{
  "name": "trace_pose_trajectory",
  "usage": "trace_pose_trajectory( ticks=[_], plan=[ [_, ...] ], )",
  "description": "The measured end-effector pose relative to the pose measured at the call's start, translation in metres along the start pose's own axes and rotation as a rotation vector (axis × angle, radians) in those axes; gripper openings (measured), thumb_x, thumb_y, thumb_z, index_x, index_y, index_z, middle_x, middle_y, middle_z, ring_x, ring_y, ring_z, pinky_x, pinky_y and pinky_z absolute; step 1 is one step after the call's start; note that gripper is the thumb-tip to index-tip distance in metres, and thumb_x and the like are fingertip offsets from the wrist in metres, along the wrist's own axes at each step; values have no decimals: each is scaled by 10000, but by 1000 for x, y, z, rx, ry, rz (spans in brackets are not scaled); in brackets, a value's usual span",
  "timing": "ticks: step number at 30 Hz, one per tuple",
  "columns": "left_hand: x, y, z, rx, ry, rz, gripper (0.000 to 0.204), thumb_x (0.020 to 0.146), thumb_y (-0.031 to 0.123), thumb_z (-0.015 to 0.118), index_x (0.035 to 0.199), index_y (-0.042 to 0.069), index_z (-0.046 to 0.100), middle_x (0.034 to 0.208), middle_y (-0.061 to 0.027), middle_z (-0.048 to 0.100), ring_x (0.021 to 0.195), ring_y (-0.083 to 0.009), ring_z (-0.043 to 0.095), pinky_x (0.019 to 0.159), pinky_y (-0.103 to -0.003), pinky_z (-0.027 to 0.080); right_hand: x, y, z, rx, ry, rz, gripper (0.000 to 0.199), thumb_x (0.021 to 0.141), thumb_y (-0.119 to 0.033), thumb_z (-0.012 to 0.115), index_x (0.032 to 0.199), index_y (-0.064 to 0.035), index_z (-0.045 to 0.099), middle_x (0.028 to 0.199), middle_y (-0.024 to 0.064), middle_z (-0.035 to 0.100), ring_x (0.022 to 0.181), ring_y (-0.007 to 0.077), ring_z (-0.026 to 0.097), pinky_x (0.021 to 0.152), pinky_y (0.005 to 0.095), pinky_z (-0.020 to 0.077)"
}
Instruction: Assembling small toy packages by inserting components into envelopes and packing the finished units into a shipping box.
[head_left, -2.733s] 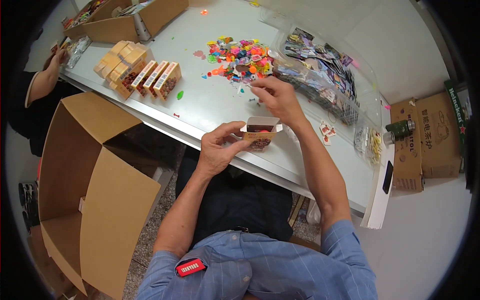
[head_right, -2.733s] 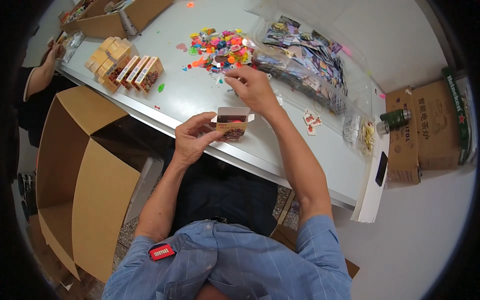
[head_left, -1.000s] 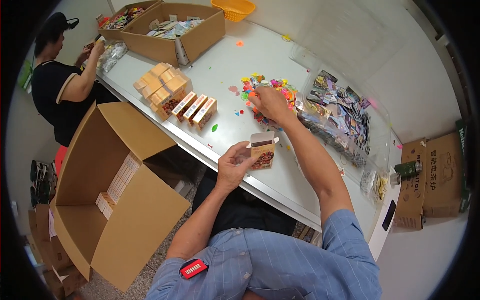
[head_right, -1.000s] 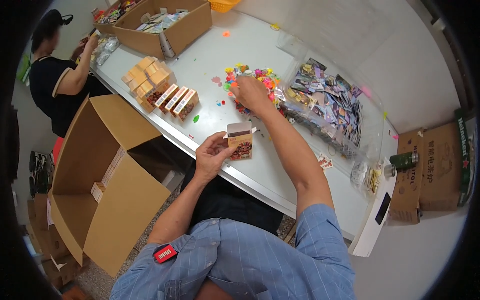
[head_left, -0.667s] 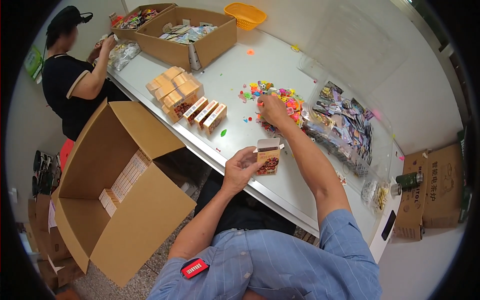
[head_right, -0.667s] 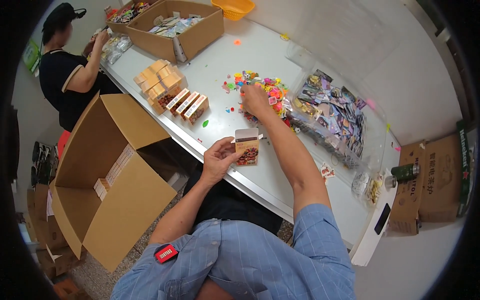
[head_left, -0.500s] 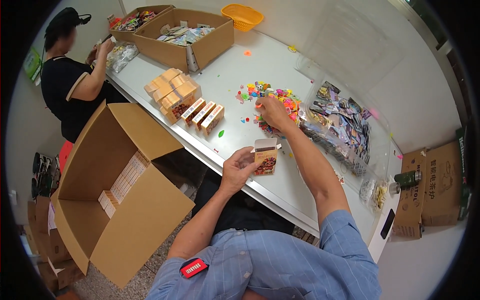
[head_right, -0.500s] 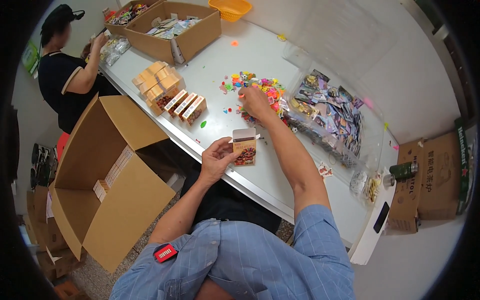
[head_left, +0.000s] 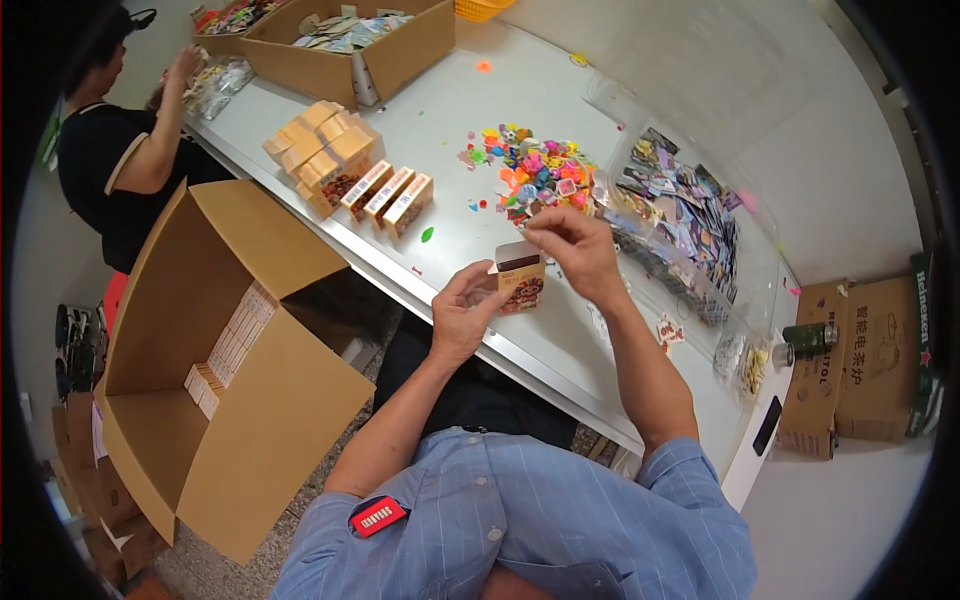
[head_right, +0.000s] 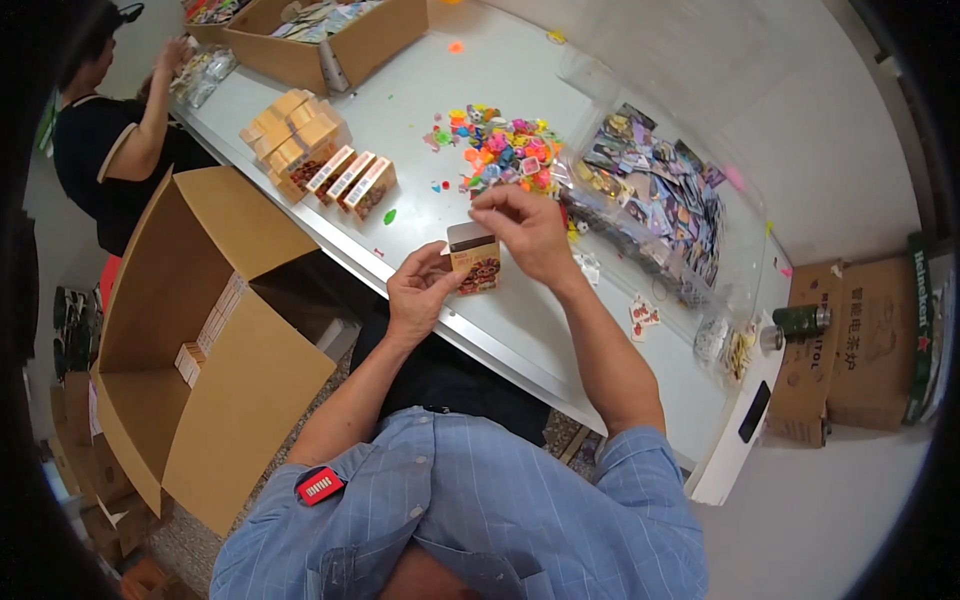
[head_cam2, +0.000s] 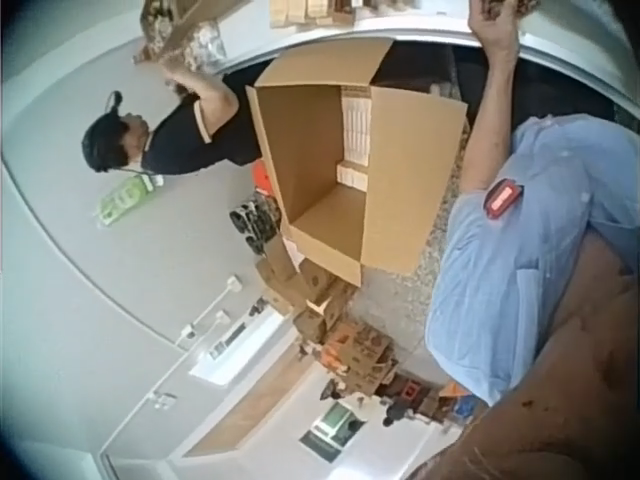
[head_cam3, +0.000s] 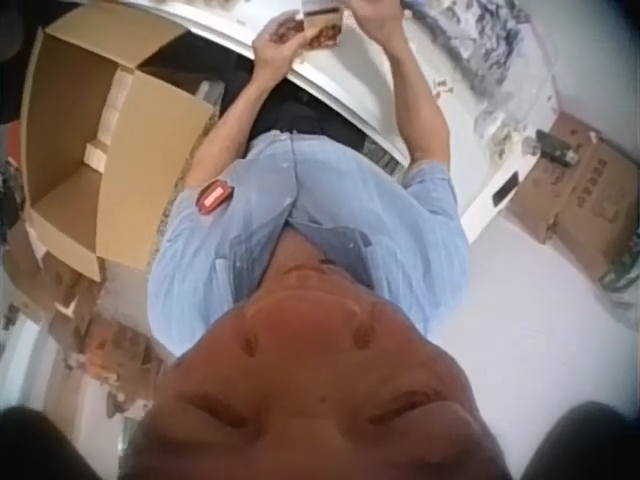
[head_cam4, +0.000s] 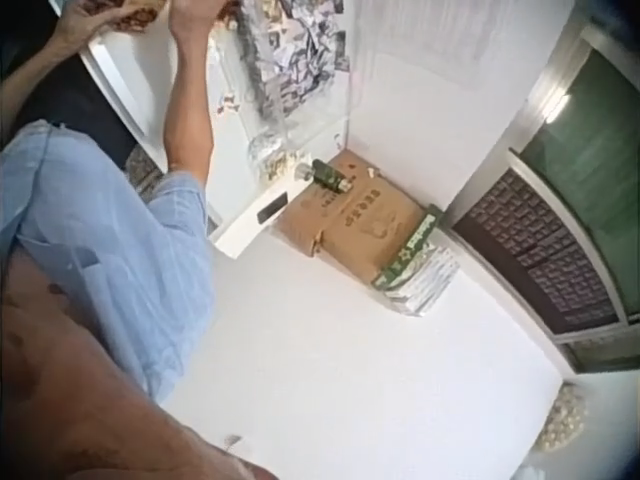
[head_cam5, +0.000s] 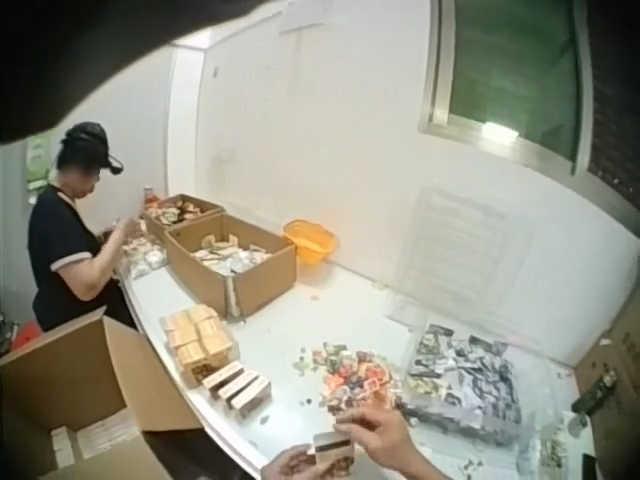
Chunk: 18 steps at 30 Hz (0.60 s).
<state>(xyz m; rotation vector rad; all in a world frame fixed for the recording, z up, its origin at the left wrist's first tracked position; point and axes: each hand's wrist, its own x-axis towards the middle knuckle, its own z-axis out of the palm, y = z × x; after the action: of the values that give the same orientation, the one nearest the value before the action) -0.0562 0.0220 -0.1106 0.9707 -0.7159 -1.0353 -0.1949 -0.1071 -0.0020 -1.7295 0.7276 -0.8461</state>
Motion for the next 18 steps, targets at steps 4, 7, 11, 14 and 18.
trace_pose_trajectory(
  ticks=[4, 7, 11, 14, 18],
  plan=[
    [-2, 1, 2, -24, -12, -19, 503, 857, -80, 741, 1323, -35, 555, 1103, -169, 701, 980, -187, 704, 860, -294, 600, -28, 6, 12, -212, 21, -125, 86, 890, -5, 704, 971, -16, 729, 912, 41, 717, 833, 116, 659, 759, 275, 530],
    [-2, 0, 0, -36, -16, 14, 506, 861, -45, 755, 1329, -26, 563, 1102, -163, 712, 887, -160, 704, 765, -267, 594, -28, 12, 20, -360, 42, -357, 102, 873, -11, 697, 972, -8, 722, 920, 83, 731, 823, 174, 698, 738, 300, 544],
    [-5, -3, -7, 86, -23, 2, 503, 851, -84, 743, 1318, -29, 564, 1100, -166, 703, 969, -180, 704, 836, -285, 601, -17, 9, 16, -69, 272, -27, 133, 951, -75, 664, 1044, 8, 710, 908, 35, 714, 793, 110, 631, 697, 249, 510],
    [-4, -1, -5, 74, -34, -3, 506, 851, -82, 743, 1320, -31, 561, 1121, -178, 701, 982, -186, 703, 843, -288, 601, 31, 18, 9, -34, 245, 20, 200, 960, -153, 668, 1067, 8, 715, 864, 24, 710, 727, 102, 596, 640, 257, 488],
    [-3, -3, -7, 19, -35, -25, 509, 858, -77, 739, 1328, -38, 549, 1150, -191, 696, 1010, -200, 701, 870, -300, 601, 84, 59, 21, -463, -83, -128, 236, 928, -149, 679, 1100, 8, 714, 857, 107, 720, 695, 166, 636, 656, 306, 512]
  ],
)
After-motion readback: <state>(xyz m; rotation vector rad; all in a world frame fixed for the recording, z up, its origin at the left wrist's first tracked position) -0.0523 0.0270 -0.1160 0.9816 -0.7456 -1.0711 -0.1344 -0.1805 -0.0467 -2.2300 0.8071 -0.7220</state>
